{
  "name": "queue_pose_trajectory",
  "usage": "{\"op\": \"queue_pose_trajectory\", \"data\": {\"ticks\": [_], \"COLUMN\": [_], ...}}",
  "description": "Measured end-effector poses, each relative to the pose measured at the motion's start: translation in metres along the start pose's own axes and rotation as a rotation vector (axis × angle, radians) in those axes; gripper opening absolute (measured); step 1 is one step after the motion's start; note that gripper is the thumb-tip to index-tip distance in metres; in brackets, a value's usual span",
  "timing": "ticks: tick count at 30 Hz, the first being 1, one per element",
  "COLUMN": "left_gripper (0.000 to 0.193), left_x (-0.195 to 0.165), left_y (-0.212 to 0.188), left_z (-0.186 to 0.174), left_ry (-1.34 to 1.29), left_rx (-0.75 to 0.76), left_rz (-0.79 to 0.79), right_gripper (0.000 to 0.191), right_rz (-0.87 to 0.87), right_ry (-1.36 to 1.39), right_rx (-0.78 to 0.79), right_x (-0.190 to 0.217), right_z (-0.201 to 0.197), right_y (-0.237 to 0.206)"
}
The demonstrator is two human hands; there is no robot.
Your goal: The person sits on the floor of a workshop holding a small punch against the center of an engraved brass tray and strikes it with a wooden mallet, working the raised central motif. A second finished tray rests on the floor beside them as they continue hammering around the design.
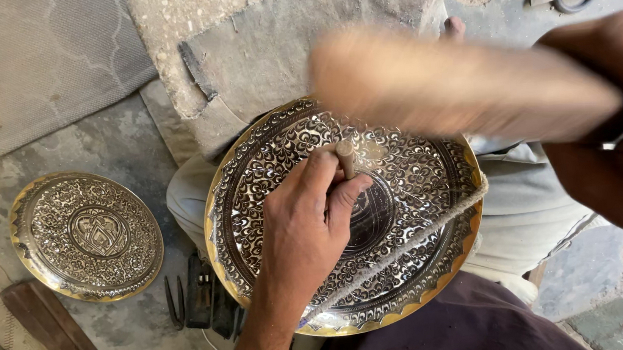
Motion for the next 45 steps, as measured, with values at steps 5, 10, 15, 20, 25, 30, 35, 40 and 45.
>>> {"op": "queue_pose_trajectory", "data": {"ticks": [5, 10, 15, 20, 25, 30, 35, 40, 45], "left_gripper": [0.023, 0.025, 0.032, 0.024, 0.025, 0.023, 0.022, 0.024, 0.022], "left_x": [0.002, 0.000, 0.002, -0.003, -0.002, -0.002, -0.003, -0.003, -0.001], "left_y": [-0.002, -0.001, 0.002, 0.000, 0.001, -0.001, -0.002, 0.000, -0.003], "left_z": [0.001, 0.000, 0.002, -0.001, 0.000, -0.001, -0.003, -0.002, -0.001], "left_ry": [-0.009, 0.021, 0.009, -0.007, -0.011, 0.003, -0.026, 0.043, 0.016], "left_rx": [-0.010, -0.003, 0.043, 0.014, 0.018, 0.011, -0.001, -0.003, -0.023], "left_rz": [-0.021, -0.007, -0.058, -0.023, -0.039, -0.014, -0.013, -0.001, 0.010], "right_gripper": [0.052, 0.055, 0.052, 0.054, 0.045, 0.049, 0.043, 0.051, 0.053], "right_rz": [0.022, -0.022, 0.016, 0.081, 0.066, 0.077, 0.008, 0.014, 0.025], "right_ry": [-0.170, -0.278, -0.276, -0.235, -0.175, -0.087, -0.163, -0.352, -0.333], "right_rx": [-0.009, -0.008, -0.004, 0.048, 0.007, 0.021, 0.004, 0.036, 0.053], "right_x": [0.001, 0.006, -0.001, 0.001, 0.012, 0.005, 0.003, 0.003, 0.002], "right_z": [-0.001, 0.000, 0.003, 0.002, -0.001, 0.000, 0.000, 0.005, 0.004], "right_y": [0.002, 0.006, 0.006, 0.008, 0.012, 0.007, 0.002, 0.004, 0.004]}}
Point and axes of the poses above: each hand's wrist, its own y-axis towards the middle knuckle, its own z-axis out of the palm, x = y × z, the point moved 6 cm from there along y, towards the middle knuckle, and after that the axes turned 6 degrees about z, right-handed, at the moved point
